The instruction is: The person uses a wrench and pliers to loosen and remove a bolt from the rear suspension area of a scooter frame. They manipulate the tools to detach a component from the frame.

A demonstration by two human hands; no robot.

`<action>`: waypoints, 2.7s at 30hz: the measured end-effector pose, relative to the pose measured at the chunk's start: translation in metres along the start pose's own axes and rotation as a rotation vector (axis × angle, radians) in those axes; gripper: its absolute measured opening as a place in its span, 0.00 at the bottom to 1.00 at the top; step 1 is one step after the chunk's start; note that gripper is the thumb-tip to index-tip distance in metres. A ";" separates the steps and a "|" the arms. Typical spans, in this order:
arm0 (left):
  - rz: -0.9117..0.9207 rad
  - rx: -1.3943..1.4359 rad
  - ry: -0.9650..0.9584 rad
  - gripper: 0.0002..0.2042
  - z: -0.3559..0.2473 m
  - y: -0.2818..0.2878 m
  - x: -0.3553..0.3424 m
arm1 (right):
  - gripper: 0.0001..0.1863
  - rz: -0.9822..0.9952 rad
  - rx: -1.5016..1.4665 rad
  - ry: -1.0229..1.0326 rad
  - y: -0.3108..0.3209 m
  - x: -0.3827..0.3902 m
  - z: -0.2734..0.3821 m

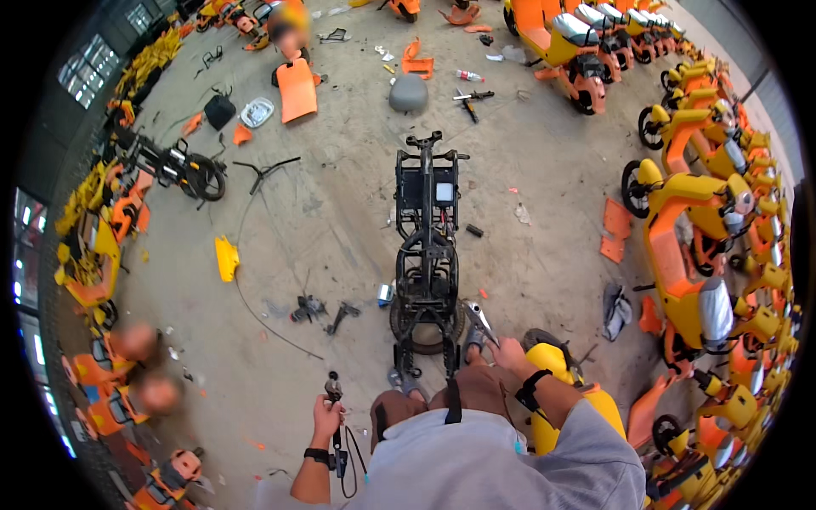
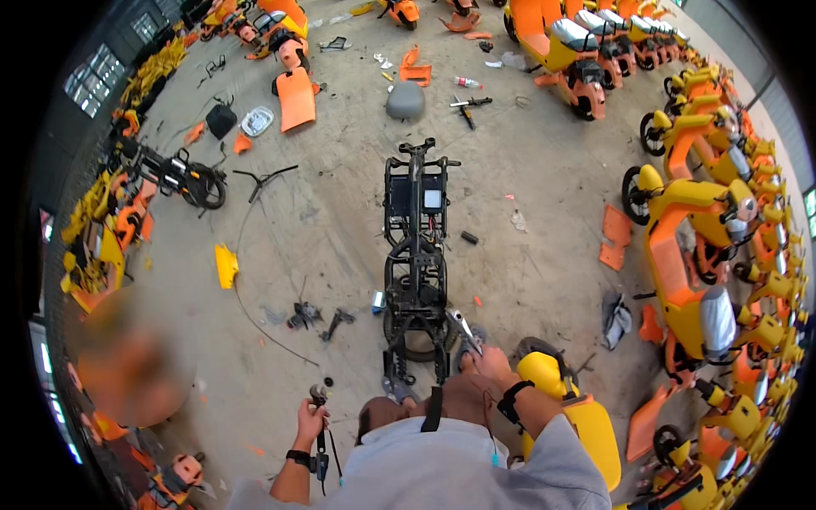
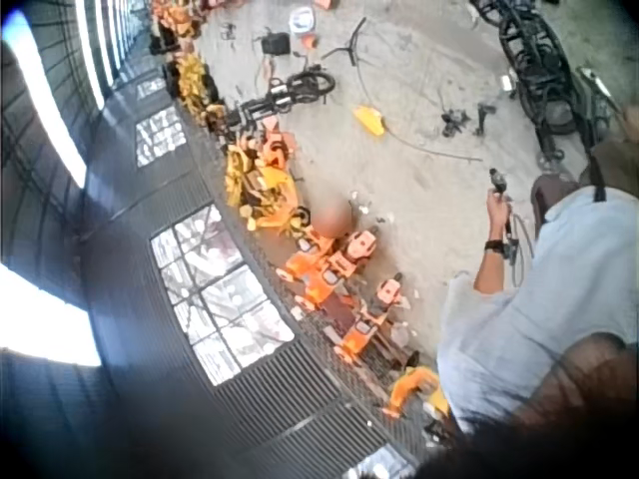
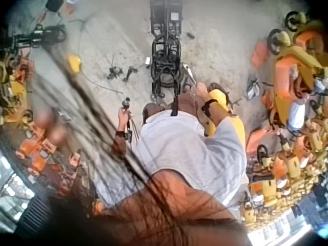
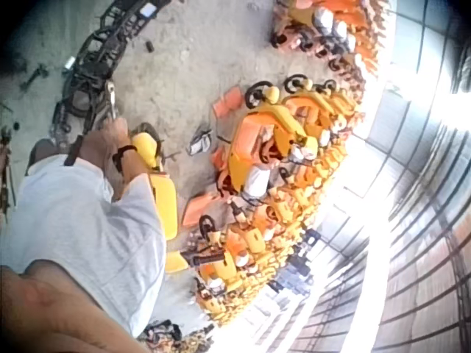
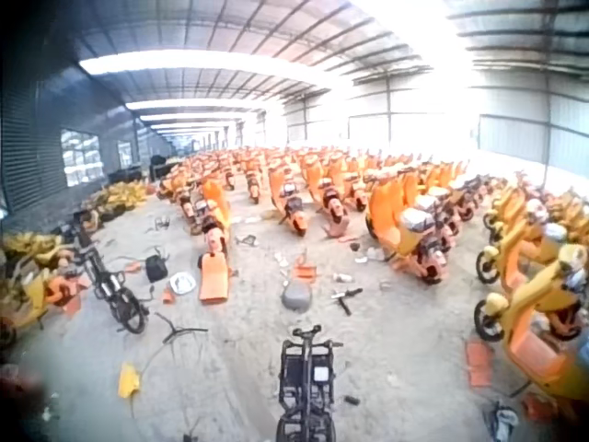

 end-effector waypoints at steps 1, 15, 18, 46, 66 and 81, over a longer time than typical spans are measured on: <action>-0.002 -0.009 -0.001 0.11 -0.017 -0.008 0.003 | 0.22 0.069 -0.018 0.002 -0.007 -0.007 -0.005; 0.197 -0.520 -0.211 0.13 -0.016 -0.148 -0.176 | 0.24 0.280 0.069 -0.109 -0.119 -0.079 -0.042; 0.177 -0.425 -0.315 0.12 -0.013 -0.184 -0.211 | 0.23 0.262 0.027 -0.116 -0.159 -0.074 -0.054; 0.074 -0.141 0.100 0.21 -0.011 -0.240 -0.232 | 0.17 0.347 -0.075 -0.307 -0.180 -0.079 -0.062; 0.063 -0.172 0.110 0.24 -0.004 -0.240 -0.234 | 0.07 0.568 -0.430 -0.643 -0.163 -0.099 0.005; 0.080 -0.241 0.001 0.22 -0.016 -0.248 -0.245 | 0.18 0.279 -0.170 -0.348 -0.198 -0.091 -0.006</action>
Point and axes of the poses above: each hand's wrist, its own x-axis away from the middle knuckle, its own y-axis out of the back of the hand, z = x × y, the point moved 8 cm from there along -x, towards the middle knuckle
